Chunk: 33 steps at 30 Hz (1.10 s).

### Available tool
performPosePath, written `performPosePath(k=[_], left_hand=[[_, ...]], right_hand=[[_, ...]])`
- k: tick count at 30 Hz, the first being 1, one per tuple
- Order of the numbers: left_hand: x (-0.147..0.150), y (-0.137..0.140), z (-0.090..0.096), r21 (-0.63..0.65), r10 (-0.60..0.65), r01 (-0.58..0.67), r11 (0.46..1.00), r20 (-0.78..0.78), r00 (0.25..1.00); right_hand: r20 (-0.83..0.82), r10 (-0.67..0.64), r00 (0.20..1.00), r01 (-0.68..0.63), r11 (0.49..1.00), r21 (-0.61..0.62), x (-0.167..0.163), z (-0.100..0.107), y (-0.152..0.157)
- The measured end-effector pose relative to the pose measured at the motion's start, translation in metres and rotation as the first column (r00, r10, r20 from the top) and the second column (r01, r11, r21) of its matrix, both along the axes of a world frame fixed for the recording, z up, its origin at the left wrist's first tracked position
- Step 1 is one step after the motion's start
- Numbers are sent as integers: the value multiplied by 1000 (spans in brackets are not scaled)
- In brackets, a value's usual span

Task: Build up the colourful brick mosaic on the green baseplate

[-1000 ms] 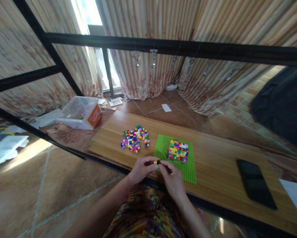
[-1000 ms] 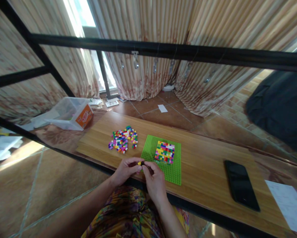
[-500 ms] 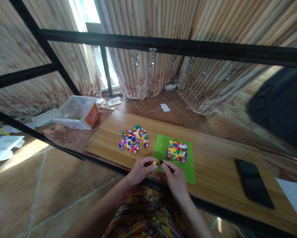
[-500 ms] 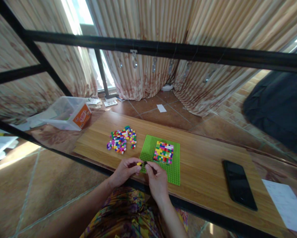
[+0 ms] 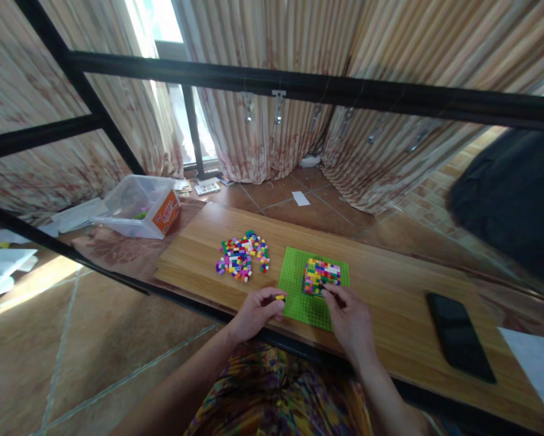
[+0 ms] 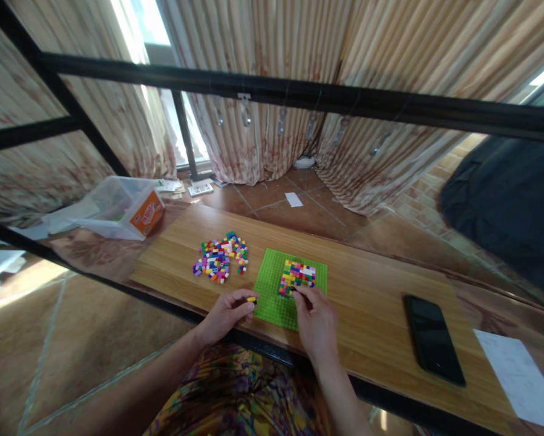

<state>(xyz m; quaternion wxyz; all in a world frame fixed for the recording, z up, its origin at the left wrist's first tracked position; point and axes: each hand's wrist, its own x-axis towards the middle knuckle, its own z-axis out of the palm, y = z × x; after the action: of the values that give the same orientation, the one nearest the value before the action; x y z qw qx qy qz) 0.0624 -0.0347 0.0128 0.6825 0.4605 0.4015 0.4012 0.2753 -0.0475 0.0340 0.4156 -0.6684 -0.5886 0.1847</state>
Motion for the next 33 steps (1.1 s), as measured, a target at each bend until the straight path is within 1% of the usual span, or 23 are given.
performPosePath(k=[4,9,15,20,27,29,33], left_hand=[[0,0,1,1,8,-8,1000,-8,1000],[0,0,1,-2,15,-15,1000,-12,1000],[-1,1,1,-25,0,-1,1000,-5,1000],[-1,1,2,-17,4,-4,1000,1,1000],[-1,1,1,-23,-3,4,1000,14,1000],[-1,2,0,-26,-10,10,1000,14,1000],[-1,2,-1,-23,-8,8,1000,16,1000]], right_hand=[[184,50,982,-48,999,-16,7,4,14],[320,92,943,-91,996,-17,12,3,25],[369,119,922,-124,992,-10,11,5,29],[367,111,924,-117,993,-7,10,6,34],[358,93,929,-122,991,58,7,2,32],[402,65,913,-97,994,60,5,0,29],[543,26,839,-63,997,50,-1,-7,21]])
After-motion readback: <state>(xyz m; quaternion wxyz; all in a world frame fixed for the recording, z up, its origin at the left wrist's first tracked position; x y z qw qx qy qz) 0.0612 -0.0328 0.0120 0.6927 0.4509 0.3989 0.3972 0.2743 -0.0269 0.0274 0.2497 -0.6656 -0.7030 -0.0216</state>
